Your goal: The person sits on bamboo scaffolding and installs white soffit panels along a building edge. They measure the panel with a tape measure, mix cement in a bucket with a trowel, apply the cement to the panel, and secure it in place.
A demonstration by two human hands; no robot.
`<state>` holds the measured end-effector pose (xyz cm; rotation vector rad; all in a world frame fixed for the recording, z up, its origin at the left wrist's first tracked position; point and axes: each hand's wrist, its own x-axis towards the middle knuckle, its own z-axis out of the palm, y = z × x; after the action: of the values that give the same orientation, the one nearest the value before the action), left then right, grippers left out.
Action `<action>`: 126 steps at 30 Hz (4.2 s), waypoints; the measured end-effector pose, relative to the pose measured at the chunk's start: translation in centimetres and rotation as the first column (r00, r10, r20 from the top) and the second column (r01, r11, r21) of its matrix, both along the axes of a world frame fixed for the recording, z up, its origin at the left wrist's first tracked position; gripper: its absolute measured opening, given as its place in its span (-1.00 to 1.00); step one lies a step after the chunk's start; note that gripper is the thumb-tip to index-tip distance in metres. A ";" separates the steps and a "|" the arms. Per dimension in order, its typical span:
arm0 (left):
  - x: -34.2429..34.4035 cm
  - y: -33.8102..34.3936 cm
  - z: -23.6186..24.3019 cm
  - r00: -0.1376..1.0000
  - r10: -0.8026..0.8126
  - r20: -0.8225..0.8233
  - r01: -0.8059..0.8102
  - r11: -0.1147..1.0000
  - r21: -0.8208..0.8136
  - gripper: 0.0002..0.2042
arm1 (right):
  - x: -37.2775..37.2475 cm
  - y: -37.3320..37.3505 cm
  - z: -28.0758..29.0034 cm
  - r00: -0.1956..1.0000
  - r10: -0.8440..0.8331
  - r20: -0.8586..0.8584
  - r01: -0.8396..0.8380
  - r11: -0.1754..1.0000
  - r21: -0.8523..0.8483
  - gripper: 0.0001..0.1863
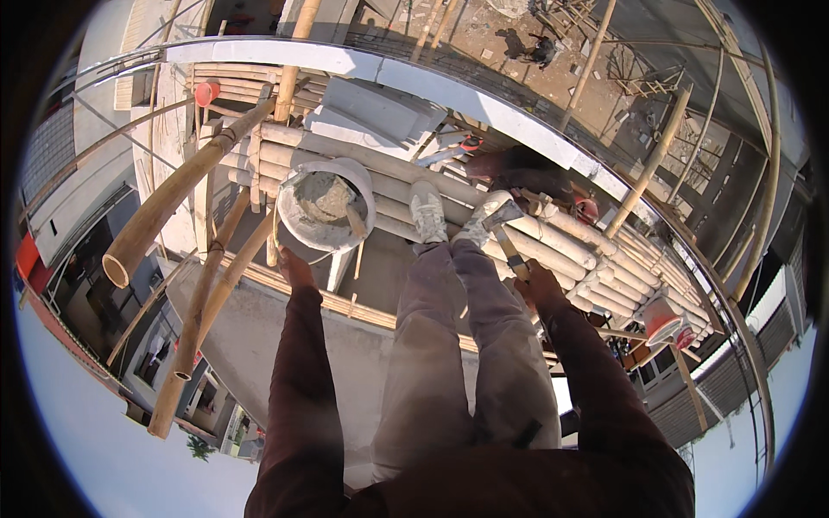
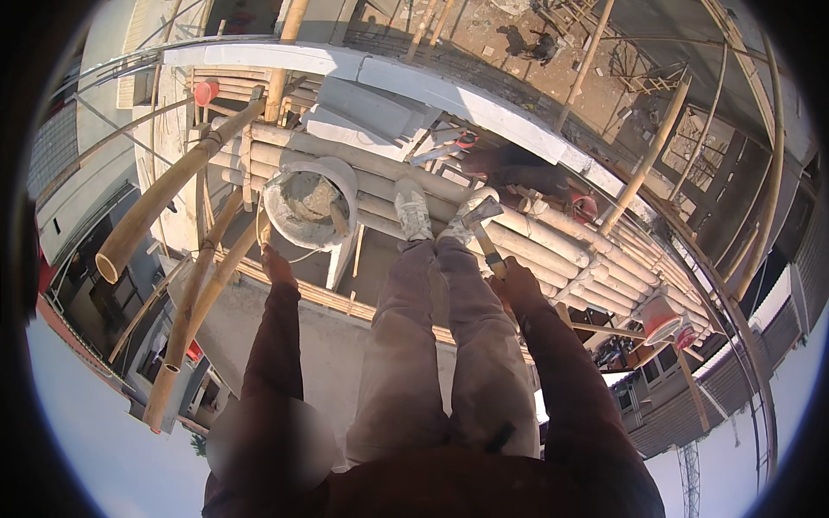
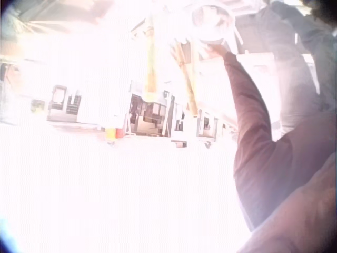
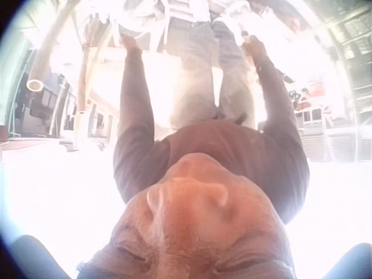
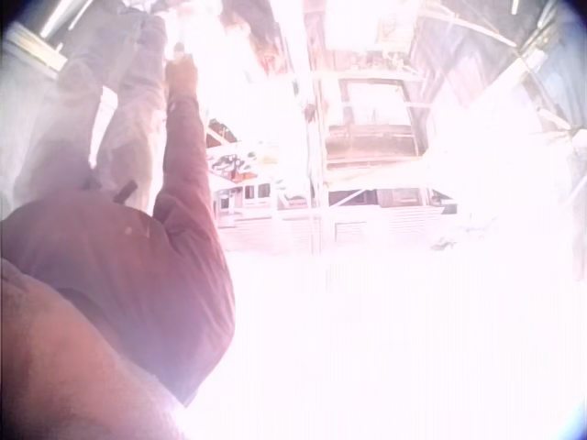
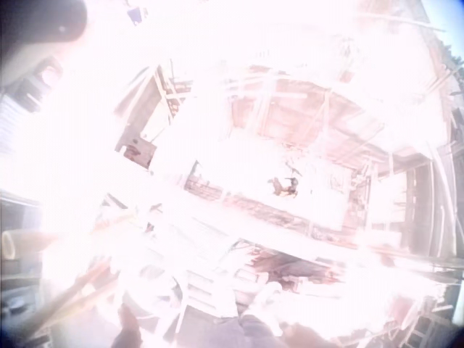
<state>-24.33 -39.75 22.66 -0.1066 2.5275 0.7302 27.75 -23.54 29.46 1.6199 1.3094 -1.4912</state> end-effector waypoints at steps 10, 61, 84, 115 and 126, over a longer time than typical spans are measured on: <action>9.4 -2.7 0.7 0.963 0.147 0.226 -0.143 0.989 -0.034 -0.57 | -16.1 -1.1 -9.4 0.990 0.021 -0.140 -0.030 0.998 -0.060 -0.46; 22.4 -1.8 -6.2 0.819 -0.358 0.448 0.357 0.930 0.090 -0.45 | -9.8 -4.9 -6.2 0.980 0.038 -0.196 0.001 0.981 0.194 -0.43; 17.4 -4.8 47.2 0.575 -0.094 0.813 0.447 0.868 -0.216 -0.63 | 2.3 -2.3 13.9 0.973 -0.230 -0.015 0.224 0.931 0.288 -0.42; 24.0 19.2 39.7 -0.366 -0.615 0.698 0.874 0.031 0.485 -0.59 | -7.8 -1.7 22.9 0.241 -0.771 -0.590 0.828 0.480 -0.289 -0.66; 30.9 22.4 32.2 -0.355 -0.572 0.740 0.914 -0.044 0.404 -0.43 | -10.6 -3.7 23.3 0.121 -0.876 -0.467 0.961 -0.014 0.276 -0.66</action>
<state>6.52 -17.35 54.90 1.0131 1.0261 -0.5074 17.15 -27.19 52.77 3.2727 0.4911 -2.0653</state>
